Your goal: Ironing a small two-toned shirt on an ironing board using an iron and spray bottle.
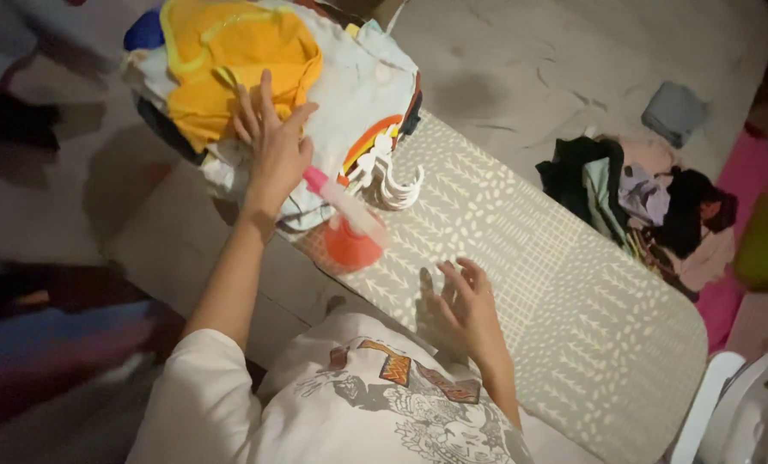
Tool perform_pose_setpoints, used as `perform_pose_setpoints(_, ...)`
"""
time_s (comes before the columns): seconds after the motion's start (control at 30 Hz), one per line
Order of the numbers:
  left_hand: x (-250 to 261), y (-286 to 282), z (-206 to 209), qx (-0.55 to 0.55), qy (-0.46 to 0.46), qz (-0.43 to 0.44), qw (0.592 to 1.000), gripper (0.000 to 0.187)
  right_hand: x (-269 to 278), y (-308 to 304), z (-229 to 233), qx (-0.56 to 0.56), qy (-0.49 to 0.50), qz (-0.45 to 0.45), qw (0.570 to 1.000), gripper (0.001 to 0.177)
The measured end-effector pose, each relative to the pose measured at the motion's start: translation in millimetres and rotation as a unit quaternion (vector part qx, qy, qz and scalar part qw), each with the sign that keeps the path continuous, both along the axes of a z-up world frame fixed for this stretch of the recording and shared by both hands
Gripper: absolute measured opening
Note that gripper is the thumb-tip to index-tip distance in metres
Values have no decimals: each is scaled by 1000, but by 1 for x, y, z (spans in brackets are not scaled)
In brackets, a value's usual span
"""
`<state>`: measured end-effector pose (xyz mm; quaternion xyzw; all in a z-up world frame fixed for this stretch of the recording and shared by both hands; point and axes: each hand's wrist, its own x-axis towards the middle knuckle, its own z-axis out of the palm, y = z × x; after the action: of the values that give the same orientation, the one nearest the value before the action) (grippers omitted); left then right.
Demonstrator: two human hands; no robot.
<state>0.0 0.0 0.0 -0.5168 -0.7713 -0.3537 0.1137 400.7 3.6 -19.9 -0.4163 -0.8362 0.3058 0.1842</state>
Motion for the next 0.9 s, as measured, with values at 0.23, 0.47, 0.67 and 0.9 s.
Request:
perform_pose_setpoints(0.23,-84,40,-58,-82,-88,10,993,25,-43,1,17,-25,-22,-26,999,54)
perform_pose_setpoints(0.47,11,12,42,-190,-62,-112,973,45,-84,48,4,-40,47,-23,998,48)
perform_pose_setpoints(0.67,25,22,7,-205,54,-89,973,85,-120,88,-8,-121,125,-42,984,44)
perform_pose_setpoints(0.9,-42,13,23,-183,-284,-167,926,47,-140,95,-2,-253,301,20,919,57)
